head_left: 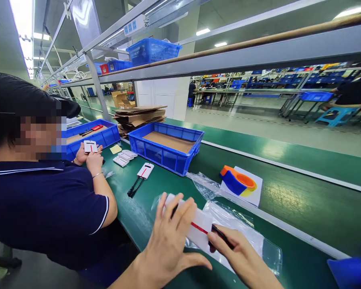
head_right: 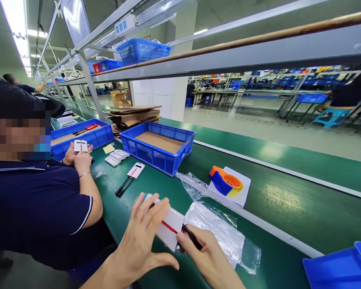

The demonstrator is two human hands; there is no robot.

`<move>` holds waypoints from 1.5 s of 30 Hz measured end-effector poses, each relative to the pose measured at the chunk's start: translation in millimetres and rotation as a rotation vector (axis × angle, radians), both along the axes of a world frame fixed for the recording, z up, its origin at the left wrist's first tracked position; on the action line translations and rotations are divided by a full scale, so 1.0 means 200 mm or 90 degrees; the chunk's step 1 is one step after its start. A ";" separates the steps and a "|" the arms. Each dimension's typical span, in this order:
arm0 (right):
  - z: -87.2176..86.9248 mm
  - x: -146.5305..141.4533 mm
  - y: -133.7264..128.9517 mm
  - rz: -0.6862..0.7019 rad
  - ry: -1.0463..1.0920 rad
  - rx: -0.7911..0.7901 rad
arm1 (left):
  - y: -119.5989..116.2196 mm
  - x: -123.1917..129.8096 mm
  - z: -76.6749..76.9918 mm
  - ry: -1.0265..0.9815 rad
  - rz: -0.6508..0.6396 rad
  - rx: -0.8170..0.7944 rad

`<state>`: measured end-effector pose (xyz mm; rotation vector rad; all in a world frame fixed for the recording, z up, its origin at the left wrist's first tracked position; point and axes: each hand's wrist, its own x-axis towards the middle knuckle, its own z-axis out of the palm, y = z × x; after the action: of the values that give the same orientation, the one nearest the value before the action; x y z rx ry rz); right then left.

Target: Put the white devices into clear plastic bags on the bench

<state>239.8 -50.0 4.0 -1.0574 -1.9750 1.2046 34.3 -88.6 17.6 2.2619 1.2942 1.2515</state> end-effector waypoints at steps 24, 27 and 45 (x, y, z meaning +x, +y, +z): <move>-0.18 -0.12 -0.07 -0.157 -0.270 0.591 | 0.17 0.12 -0.13 -0.980 -0.119 -0.406; -0.17 -0.13 -0.07 -0.140 -0.305 0.663 | 0.22 0.08 -0.05 -1.038 -0.036 -0.486; -0.15 -0.18 -0.26 -0.048 -0.258 0.396 | 0.08 0.14 -0.05 -0.961 -0.283 -0.246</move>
<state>202.9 -101.2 -25.8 -1.0739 -2.3568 0.2873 62.2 -72.6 8.6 0.7217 0.3275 1.6618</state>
